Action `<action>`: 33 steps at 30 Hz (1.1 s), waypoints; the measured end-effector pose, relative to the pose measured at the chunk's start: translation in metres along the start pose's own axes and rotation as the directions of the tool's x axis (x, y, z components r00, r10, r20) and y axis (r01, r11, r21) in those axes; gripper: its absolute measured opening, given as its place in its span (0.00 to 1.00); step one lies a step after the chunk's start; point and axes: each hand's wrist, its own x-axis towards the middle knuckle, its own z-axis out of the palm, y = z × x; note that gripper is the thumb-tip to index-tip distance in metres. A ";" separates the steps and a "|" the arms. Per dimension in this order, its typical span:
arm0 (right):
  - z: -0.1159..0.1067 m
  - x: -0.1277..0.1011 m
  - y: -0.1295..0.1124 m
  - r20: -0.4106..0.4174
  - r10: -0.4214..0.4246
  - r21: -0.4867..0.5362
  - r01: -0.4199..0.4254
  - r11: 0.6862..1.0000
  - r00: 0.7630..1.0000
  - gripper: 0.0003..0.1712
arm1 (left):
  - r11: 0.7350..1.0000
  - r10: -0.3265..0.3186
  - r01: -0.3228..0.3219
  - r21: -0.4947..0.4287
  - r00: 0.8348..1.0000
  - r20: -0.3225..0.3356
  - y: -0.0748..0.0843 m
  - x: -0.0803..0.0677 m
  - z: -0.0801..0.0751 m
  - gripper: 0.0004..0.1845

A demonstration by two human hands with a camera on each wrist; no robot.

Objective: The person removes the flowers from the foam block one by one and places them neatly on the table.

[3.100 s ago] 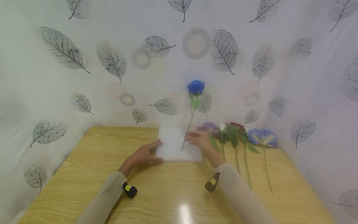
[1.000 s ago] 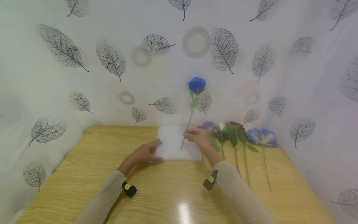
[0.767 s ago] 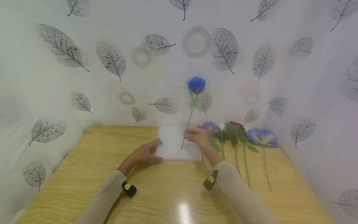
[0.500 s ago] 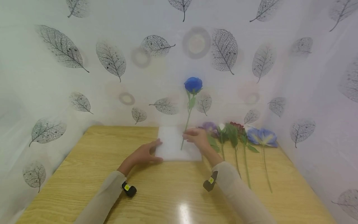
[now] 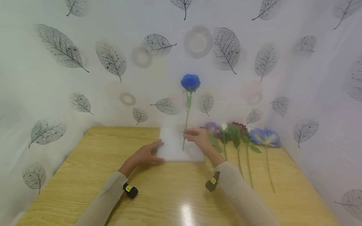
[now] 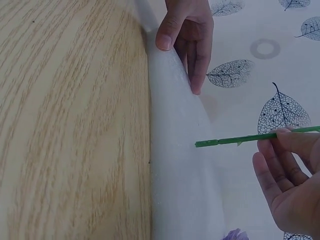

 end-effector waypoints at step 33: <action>-0.043 -0.030 -0.021 0.123 0.016 -0.196 0.009 0.981 0.992 0.18 | 1.000 0.008 -0.007 0.007 1.000 -0.010 -0.001 0.000 0.001 0.48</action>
